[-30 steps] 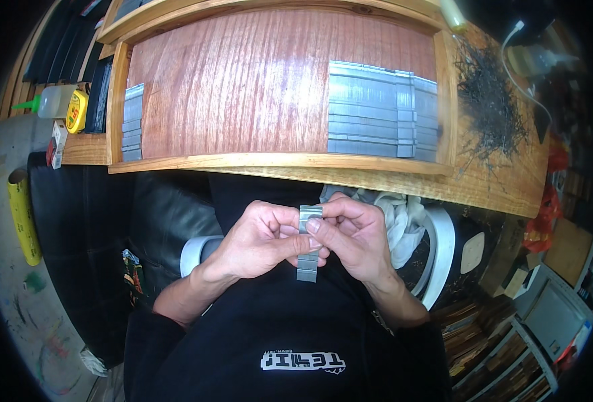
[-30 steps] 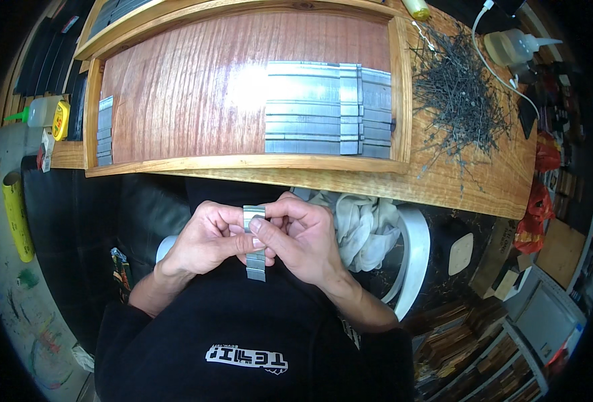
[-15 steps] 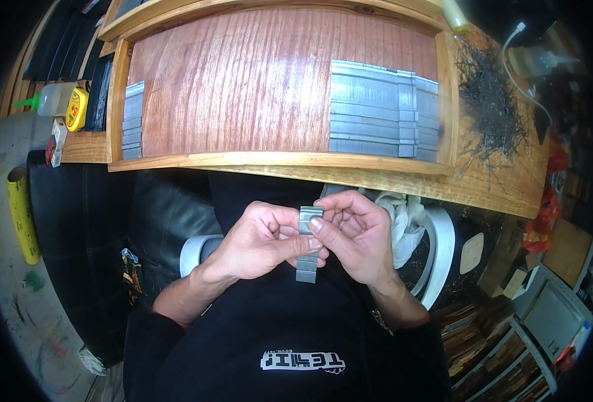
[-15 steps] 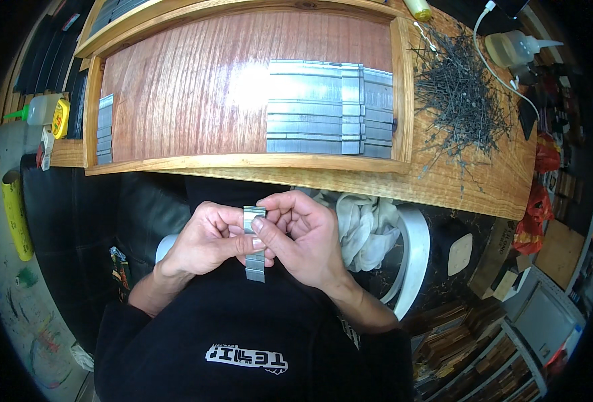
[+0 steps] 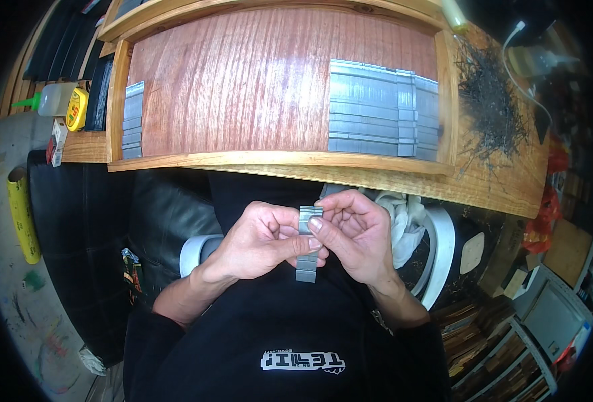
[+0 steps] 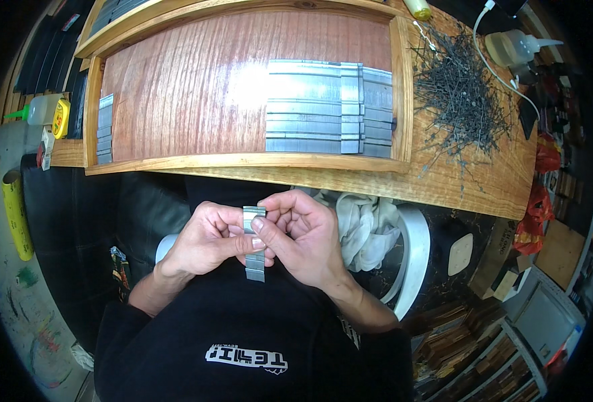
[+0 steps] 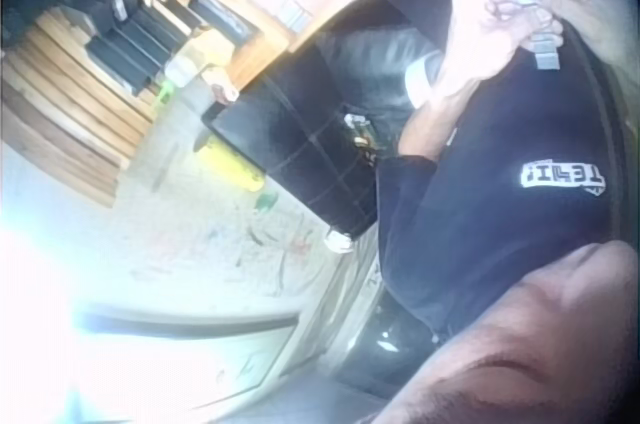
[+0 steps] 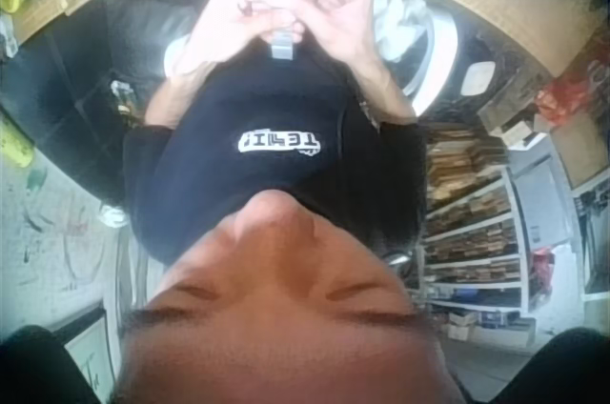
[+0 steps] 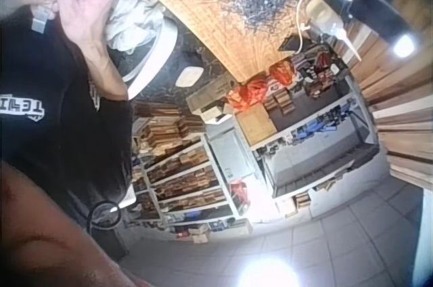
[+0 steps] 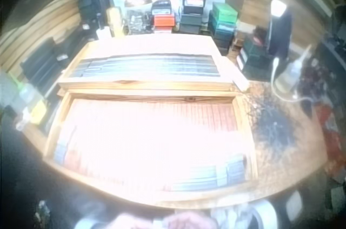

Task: The person repeatedly picks up small rectangular metal pieces from a wooden tray and joins them by hand into a short chain. They occasionally place the assembled chain back on the tray and continue adding more pieces. The hands and objects remain clearly visible throughout.

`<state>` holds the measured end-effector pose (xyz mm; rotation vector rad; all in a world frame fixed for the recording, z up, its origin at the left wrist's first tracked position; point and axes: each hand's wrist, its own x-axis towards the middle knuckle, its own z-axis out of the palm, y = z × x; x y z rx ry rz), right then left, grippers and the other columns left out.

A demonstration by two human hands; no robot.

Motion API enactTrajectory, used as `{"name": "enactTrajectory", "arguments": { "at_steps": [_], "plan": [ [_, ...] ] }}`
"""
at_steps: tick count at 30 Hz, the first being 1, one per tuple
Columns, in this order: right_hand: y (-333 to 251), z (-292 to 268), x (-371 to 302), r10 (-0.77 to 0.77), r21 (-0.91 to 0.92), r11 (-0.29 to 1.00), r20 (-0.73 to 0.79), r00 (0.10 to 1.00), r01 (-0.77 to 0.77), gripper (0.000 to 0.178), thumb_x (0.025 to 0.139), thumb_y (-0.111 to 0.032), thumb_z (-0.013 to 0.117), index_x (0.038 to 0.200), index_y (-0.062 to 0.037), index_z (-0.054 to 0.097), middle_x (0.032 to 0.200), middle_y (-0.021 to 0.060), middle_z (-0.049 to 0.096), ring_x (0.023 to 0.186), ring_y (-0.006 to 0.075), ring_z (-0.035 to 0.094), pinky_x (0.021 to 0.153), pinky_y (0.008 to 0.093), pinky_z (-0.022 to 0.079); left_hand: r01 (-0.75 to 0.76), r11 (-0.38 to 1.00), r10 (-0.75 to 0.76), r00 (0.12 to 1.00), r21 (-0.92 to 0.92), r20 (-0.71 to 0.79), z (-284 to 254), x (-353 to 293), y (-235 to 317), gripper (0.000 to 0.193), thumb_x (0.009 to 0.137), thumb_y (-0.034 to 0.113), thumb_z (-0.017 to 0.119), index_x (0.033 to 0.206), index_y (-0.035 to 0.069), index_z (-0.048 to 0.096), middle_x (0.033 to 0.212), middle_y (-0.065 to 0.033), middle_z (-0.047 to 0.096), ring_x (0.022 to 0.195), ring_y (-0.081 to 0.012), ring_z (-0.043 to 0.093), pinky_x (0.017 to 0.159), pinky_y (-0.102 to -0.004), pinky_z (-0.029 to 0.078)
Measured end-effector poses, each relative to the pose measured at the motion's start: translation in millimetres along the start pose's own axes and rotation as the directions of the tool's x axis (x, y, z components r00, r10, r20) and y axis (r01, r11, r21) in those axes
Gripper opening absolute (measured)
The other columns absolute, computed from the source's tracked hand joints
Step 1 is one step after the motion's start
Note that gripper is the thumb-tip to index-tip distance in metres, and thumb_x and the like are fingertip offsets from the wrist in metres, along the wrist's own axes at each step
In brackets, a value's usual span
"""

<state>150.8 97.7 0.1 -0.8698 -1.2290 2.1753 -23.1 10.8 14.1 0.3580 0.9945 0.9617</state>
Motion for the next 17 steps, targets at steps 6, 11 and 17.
{"name": "enactTrajectory", "arguments": {
  "at_steps": [6,11,17],
  "plan": [
    [-0.2,-1.1,-0.1,-0.003,0.003,1.0,0.001,1.0,0.003,0.021,0.094,0.006,0.066,0.114,0.0072,0.059,0.088,0.0077,0.064,0.068,0.0041,0.061,0.057,0.0164,0.05,0.008,1.0,-0.008,1.0,0.0,-0.003,1.1,0.2,1.4,0.019,0.097,0.006,0.069,0.115,-0.002,0.07,0.097,-0.0123,0.076,0.087,-0.0195,0.076,0.069,-0.0258,0.061],
    [-3.4,-0.3,-0.7,0.014,0.039,0.999,-0.018,1.0,-0.013,0.02,0.093,0.008,0.066,0.113,0.0068,0.059,0.088,0.0081,0.064,0.067,0.0054,0.062,0.055,0.0176,0.051,0.017,0.999,-0.017,1.0,-0.029,-0.002,2.6,0.2,2.0,0.017,0.097,0.007,0.069,0.113,0.0,0.071,0.097,-0.0105,0.076,0.088,-0.018,0.075,0.069,-0.025,0.061],
    [-6.4,-2.6,-2.4,0.033,0.034,0.999,-0.035,0.999,-0.032,0.023,0.093,0.009,0.065,0.114,0.0067,0.058,0.089,0.0093,0.064,0.067,0.0076,0.063,0.055,0.0187,0.052,-0.013,1.0,0.014,1.0,-0.028,0.016,2.2,1.2,0.9,0.018,0.097,0.006,0.069,0.114,-0.001,0.071,0.098,-0.0112,0.076,0.089,-0.0181,0.075,0.071,-0.026,0.062]
  ]
}}
